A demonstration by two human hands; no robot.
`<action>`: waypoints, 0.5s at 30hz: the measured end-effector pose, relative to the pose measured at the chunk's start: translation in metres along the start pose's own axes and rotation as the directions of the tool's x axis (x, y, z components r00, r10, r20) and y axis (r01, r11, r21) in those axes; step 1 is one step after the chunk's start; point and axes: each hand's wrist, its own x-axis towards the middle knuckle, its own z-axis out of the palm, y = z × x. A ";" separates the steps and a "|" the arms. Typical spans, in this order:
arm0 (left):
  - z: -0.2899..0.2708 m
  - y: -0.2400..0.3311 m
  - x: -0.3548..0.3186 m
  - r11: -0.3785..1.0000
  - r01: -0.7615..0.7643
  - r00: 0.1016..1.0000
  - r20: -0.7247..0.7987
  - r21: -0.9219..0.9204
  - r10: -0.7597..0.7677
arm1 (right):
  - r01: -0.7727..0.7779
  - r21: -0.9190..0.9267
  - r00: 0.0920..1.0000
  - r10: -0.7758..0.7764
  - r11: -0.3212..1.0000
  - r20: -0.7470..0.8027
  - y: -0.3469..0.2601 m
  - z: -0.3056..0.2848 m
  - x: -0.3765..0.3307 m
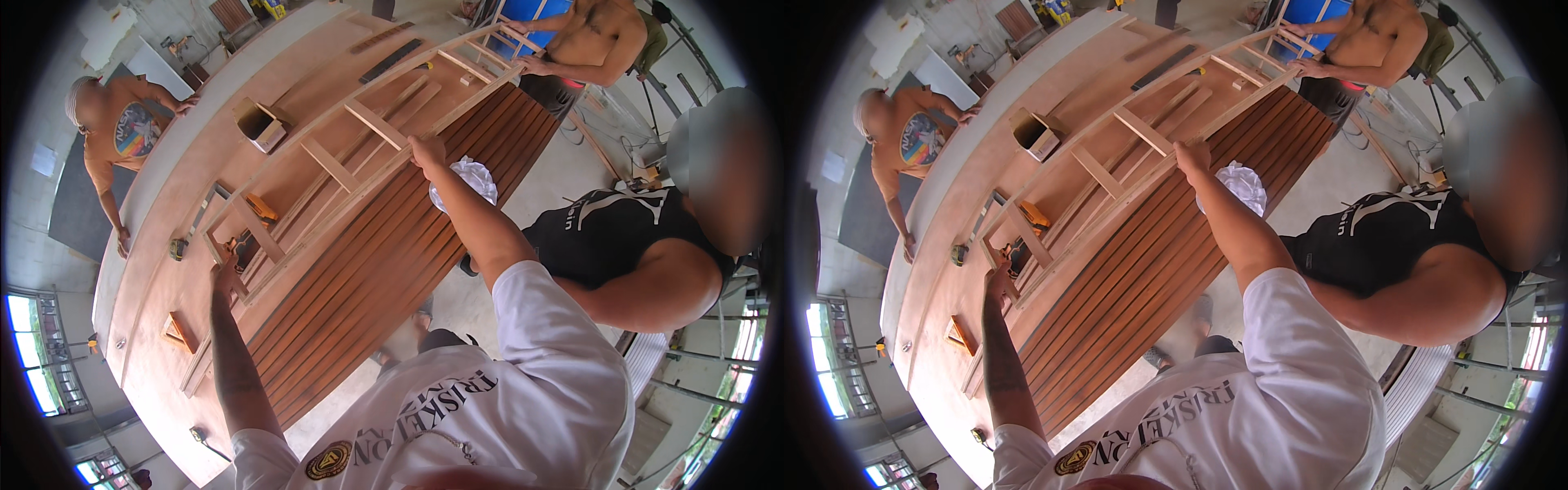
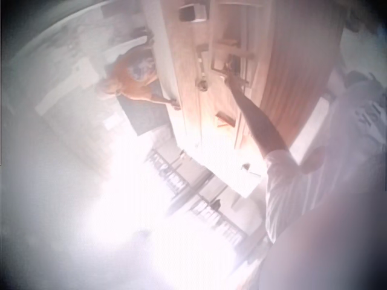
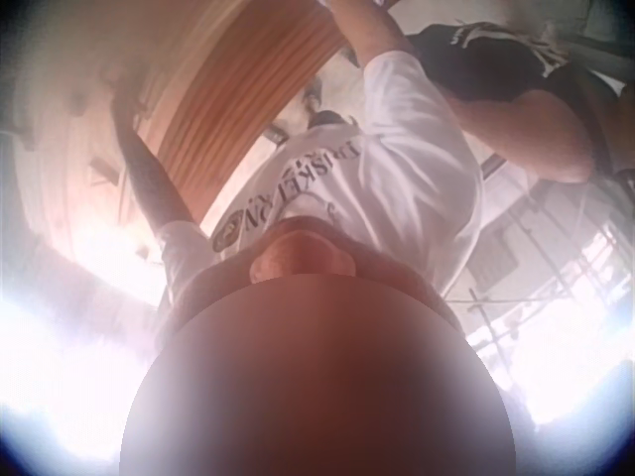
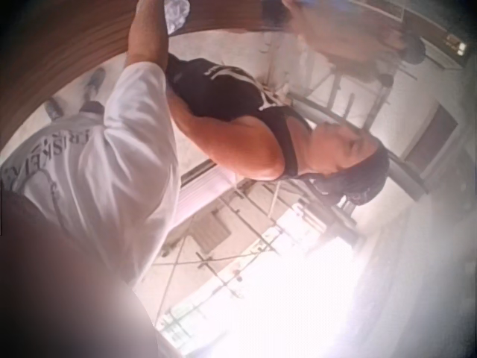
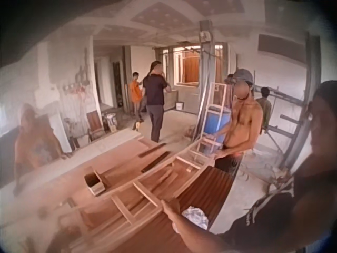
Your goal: The person assembles a wooden frame by positioning planks and using a cordless drill to fasten them. They wipe the surface with a cloth, align components, and secure joints with screws while two coworkers assist nearby.
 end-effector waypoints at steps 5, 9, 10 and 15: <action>-0.005 0.007 -0.005 0.993 -0.116 0.976 -0.182 0.019 0.117 | 0.022 0.185 0.980 0.016 0.983 -0.201 0.002 0.017 0.008; -0.024 0.030 -0.045 0.945 -0.283 0.940 -0.244 -0.163 0.240 | 0.124 0.232 0.963 -0.061 0.965 -0.261 0.000 0.014 0.005; -0.029 0.038 -0.060 0.930 -0.327 0.924 -0.262 -0.166 0.278 | 0.080 0.302 0.982 -0.023 0.950 -0.186 -0.003 0.010 0.002; -0.047 0.087 -0.130 0.811 -0.540 0.818 -0.368 -0.226 0.442 | -0.057 0.496 0.996 0.017 0.867 0.084 -0.035 -0.011 -0.022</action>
